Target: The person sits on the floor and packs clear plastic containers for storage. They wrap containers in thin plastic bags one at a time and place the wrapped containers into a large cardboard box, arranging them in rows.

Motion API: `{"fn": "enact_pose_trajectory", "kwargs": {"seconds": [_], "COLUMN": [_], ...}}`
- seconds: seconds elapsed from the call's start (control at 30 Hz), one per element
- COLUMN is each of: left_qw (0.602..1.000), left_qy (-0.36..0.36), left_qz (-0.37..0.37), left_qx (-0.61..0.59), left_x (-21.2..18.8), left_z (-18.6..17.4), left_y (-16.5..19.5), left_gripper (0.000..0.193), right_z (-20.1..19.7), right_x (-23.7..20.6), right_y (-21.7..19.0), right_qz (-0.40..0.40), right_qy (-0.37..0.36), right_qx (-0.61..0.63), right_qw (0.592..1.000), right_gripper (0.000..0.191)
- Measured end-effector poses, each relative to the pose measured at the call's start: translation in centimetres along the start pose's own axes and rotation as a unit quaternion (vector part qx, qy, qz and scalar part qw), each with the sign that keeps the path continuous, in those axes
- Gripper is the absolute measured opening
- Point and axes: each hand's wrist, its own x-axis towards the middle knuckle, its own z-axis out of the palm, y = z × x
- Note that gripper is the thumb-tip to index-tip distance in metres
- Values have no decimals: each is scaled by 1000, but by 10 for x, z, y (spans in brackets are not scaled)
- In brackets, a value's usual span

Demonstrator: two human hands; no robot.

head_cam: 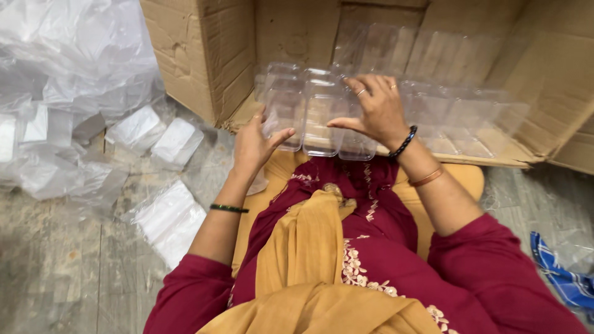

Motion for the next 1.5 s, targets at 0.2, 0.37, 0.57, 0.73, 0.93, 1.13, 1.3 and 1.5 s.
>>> {"fn": "enact_pose_trajectory", "kwargs": {"seconds": [0.2, 0.37, 0.57, 0.73, 0.93, 1.13, 1.3, 1.5], "left_qw": [997, 997, 983, 977, 950, 983, 975, 956], "left_qy": [3, 39, -17, 6, -24, 12, 64, 8], "left_qz": [52, 41, -176, -205, -306, -177, -166, -34], "left_qx": [-65, -54, 40, -53, -61, -42, -130, -293], "left_x": [-2, -6, -47, -77, -68, -42, -46, -31], "left_z": [0, -18, -47, -46, -44, -61, -81, -76], "left_y": [-5, -9, -29, -55, -74, -70, -46, 23], "left_gripper": [88, 67, 41, 40, 37, 36, 32, 109], "right_z": [-3, -11, 64, 132, 159, 144, 45, -39], "right_x": [-15, 11, 105, 141, 146, 152, 163, 111], "right_y": [-4, 71, 190, 197, 200, 227, 200, 21], "right_qz": [34, 196, 83, 31, 18, -26, 108, 169], "right_qy": [48, 132, -173, -376, -429, -324, -89, -37], "right_qx": [-10, 179, -45, -112, -138, -199, -98, 261], "right_qw": [998, 955, 980, 919, 892, 925, 985, 950], "right_gripper": [83, 60, 61, 102, 52, 42, 43, 53]}}
